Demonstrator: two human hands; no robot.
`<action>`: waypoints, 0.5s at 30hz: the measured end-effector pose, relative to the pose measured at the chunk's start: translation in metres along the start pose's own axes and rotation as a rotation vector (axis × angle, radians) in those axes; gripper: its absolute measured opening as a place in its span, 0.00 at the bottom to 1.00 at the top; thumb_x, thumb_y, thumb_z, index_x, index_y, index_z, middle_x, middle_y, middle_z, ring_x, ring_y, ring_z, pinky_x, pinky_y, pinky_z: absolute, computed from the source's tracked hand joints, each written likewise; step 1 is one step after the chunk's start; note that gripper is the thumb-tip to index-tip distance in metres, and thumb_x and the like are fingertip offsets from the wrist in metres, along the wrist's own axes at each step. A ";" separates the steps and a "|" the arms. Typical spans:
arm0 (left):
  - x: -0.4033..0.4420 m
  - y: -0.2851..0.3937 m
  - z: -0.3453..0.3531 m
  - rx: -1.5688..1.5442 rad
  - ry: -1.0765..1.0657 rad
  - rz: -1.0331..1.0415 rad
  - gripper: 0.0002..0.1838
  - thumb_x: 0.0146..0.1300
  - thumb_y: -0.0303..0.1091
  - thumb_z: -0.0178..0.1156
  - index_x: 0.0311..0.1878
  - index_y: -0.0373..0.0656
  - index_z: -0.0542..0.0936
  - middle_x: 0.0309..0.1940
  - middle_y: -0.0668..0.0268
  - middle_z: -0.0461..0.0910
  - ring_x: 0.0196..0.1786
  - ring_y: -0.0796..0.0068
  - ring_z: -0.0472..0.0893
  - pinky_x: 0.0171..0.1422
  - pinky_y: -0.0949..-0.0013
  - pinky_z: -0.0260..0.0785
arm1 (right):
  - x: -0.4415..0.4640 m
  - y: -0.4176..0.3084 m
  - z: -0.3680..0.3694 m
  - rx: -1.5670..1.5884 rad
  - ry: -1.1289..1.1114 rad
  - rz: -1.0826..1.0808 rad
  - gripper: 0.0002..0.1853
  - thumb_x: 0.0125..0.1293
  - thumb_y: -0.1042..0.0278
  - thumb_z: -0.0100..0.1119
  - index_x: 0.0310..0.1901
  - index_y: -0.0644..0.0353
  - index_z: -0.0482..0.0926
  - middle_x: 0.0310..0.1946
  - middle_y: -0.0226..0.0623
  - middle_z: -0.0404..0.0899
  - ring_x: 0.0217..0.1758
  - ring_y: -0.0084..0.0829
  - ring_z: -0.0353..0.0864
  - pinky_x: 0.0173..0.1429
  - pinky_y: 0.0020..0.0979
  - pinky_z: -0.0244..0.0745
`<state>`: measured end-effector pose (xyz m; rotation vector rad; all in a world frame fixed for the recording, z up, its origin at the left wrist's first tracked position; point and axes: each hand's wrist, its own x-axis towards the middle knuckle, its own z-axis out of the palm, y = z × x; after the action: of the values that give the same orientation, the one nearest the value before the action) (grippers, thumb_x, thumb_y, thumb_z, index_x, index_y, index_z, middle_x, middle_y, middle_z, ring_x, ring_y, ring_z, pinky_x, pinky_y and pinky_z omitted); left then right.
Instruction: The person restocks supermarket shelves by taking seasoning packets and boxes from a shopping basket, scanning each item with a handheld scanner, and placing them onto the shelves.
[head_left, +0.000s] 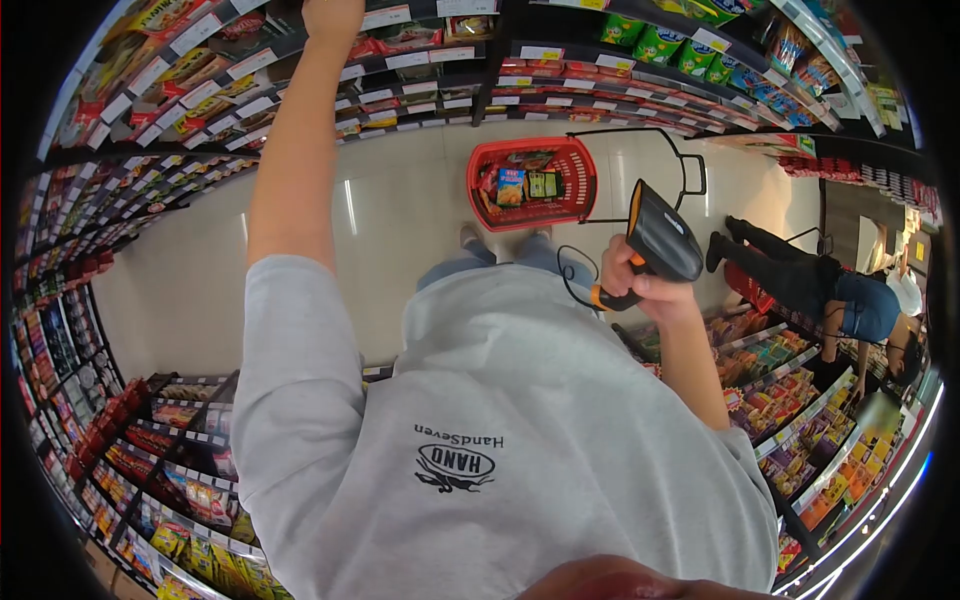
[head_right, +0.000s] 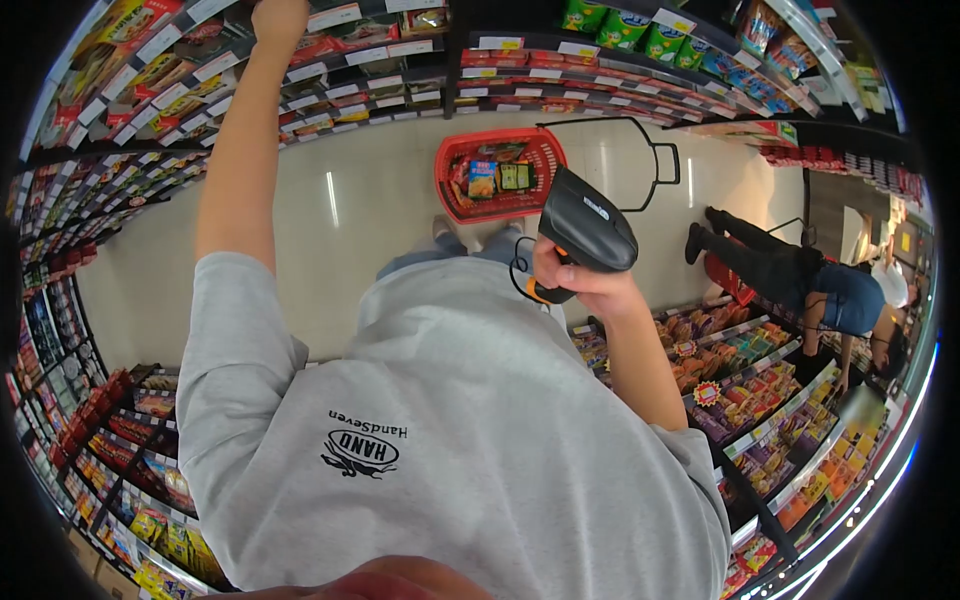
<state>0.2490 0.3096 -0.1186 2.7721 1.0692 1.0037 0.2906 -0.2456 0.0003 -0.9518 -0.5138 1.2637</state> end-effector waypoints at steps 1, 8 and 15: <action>0.000 -0.008 0.011 0.032 0.059 0.017 0.12 0.59 0.33 0.55 0.40 0.43 0.86 0.44 0.51 0.83 0.46 0.51 0.81 0.55 0.51 0.70 | -0.002 -0.001 0.000 -0.014 -0.010 0.007 0.19 0.55 0.66 0.66 0.46 0.63 0.75 0.26 0.35 0.68 0.27 0.29 0.67 0.31 0.32 0.61; -0.004 0.037 -0.035 0.256 -0.198 0.031 0.18 0.69 0.40 0.53 0.43 0.32 0.82 0.46 0.46 0.82 0.49 0.50 0.81 0.59 0.53 0.68 | -0.014 -0.007 0.001 -0.047 -0.015 -0.015 0.18 0.56 0.66 0.66 0.46 0.64 0.75 0.26 0.35 0.68 0.26 0.29 0.67 0.31 0.32 0.61; -0.056 0.088 -0.084 -0.272 -0.245 -0.341 0.17 0.63 0.37 0.59 0.49 0.35 0.76 0.38 0.49 0.83 0.45 0.45 0.82 0.50 0.51 0.73 | -0.023 -0.004 -0.009 0.005 -0.002 -0.037 0.18 0.55 0.66 0.66 0.46 0.64 0.75 0.25 0.35 0.67 0.26 0.29 0.66 0.31 0.32 0.61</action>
<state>0.2231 0.1902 -0.0636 2.3190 1.2081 0.6878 0.2939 -0.2708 0.0023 -0.9333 -0.5279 1.2319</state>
